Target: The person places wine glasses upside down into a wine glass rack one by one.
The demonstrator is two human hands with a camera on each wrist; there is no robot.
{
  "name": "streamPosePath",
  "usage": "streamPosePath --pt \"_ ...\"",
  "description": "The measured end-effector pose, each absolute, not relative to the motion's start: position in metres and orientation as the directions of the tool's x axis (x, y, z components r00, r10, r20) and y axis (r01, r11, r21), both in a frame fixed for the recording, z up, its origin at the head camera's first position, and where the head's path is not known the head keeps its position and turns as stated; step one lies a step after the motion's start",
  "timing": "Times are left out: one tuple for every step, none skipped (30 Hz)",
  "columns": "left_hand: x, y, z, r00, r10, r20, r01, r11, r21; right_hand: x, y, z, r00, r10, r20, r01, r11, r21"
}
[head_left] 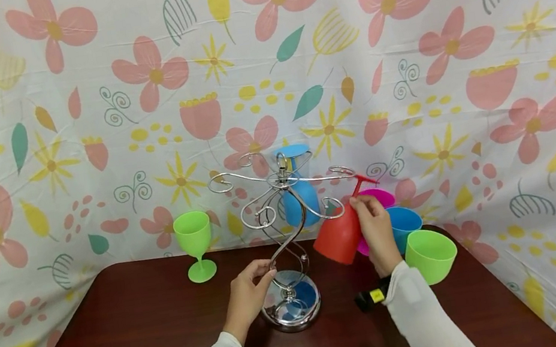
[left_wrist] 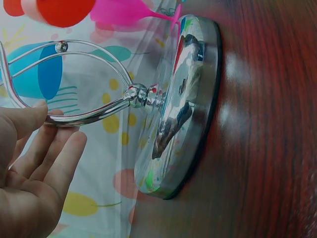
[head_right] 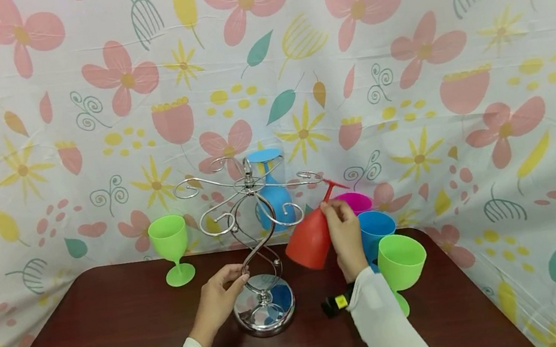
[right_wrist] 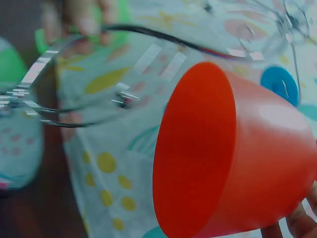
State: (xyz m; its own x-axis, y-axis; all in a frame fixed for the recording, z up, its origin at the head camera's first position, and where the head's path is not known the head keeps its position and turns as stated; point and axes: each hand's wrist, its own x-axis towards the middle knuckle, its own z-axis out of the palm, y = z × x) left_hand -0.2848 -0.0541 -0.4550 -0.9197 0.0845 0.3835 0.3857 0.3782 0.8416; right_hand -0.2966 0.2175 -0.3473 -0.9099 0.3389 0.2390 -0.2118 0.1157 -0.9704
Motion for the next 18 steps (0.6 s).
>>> streamPosePath --pt "-0.285 -0.055 -0.455 -0.920 0.084 0.383 0.385 0.381 0.841 -0.303 0.218 -0.342 -0.908 0.346 0.237 -0.216 0.098 -0.971" --pt "-0.285 -0.055 -0.455 -0.919 0.086 0.384 0.387 0.382 0.839 -0.309 0.219 -0.337 -0.907 0.350 0.233 -0.219 0.081 -0.972" --pt "-0.285 -0.056 -0.455 -0.919 0.087 0.384 0.387 0.383 0.839 -0.314 0.218 -0.332 -0.903 0.354 0.242 -0.235 0.063 -0.970" --pt "-0.285 -0.055 -0.455 -0.919 0.090 0.384 0.388 0.383 0.839 -0.318 0.218 -0.328 -0.901 0.353 0.253 -0.251 0.052 -0.967" --pt "-0.285 -0.055 -0.455 -0.919 0.092 0.383 0.387 0.383 0.838 -0.321 0.217 -0.324 -0.902 0.345 0.258 -0.258 0.046 -0.965" --pt "-0.285 -0.055 -0.456 -0.919 0.093 0.382 0.387 0.384 0.838 -0.323 0.216 -0.321 -0.904 0.333 0.267 -0.268 0.042 -0.962" --pt "-0.284 -0.054 -0.456 -0.920 0.094 0.381 0.387 0.383 0.839 -0.324 0.214 -0.317 -0.907 0.315 0.279 -0.283 0.036 -0.959" --pt "-0.284 -0.054 -0.456 -0.921 0.095 0.379 0.385 0.383 0.840 -0.325 0.212 -0.314 -0.911 0.295 0.286 -0.288 0.037 -0.957" --pt "-0.285 -0.054 -0.456 -0.921 0.095 0.377 0.384 0.385 0.839 -0.324 0.210 -0.312 -0.913 0.277 0.299 -0.298 0.044 -0.953" --pt "-0.285 -0.054 -0.456 -0.922 0.096 0.376 0.383 0.386 0.839 -0.323 0.209 -0.309 -0.920 0.255 0.298 -0.293 0.058 -0.954" --pt "-0.285 -0.054 -0.456 -0.922 0.096 0.375 0.382 0.386 0.840 -0.322 0.207 -0.308 -0.925 0.238 0.296 -0.287 0.073 -0.955" --pt "-0.285 -0.054 -0.456 -0.922 0.096 0.375 0.382 0.386 0.840 -0.321 0.205 -0.306 -0.928 0.219 0.300 -0.288 0.087 -0.954" --pt "-0.285 -0.054 -0.456 -0.922 0.096 0.375 0.382 0.384 0.841 -0.319 0.203 -0.305 -0.931 0.202 0.303 -0.288 0.102 -0.952" --pt "-0.285 -0.054 -0.456 -0.922 0.095 0.375 0.381 0.383 0.842 -0.318 0.201 -0.304 -0.935 0.188 0.301 -0.282 0.120 -0.952" --pt "-0.285 -0.054 -0.456 -0.922 0.094 0.375 0.381 0.381 0.842 -0.316 0.200 -0.304 -0.937 0.175 0.302 -0.282 0.130 -0.951" --pt "-0.285 -0.054 -0.456 -0.922 0.094 0.375 0.381 0.379 0.843 -0.314 0.198 -0.303 -0.939 0.164 0.301 -0.281 0.136 -0.950" --pt "-0.285 -0.054 -0.456 -0.922 0.094 0.375 0.381 0.379 0.843 -0.312 0.196 -0.302 -0.940 0.156 0.304 -0.284 0.136 -0.949" --pt "-0.285 -0.054 -0.456 -0.922 0.095 0.376 0.383 0.378 0.843 -0.310 0.195 -0.302 -0.939 0.149 0.310 -0.290 0.137 -0.947"
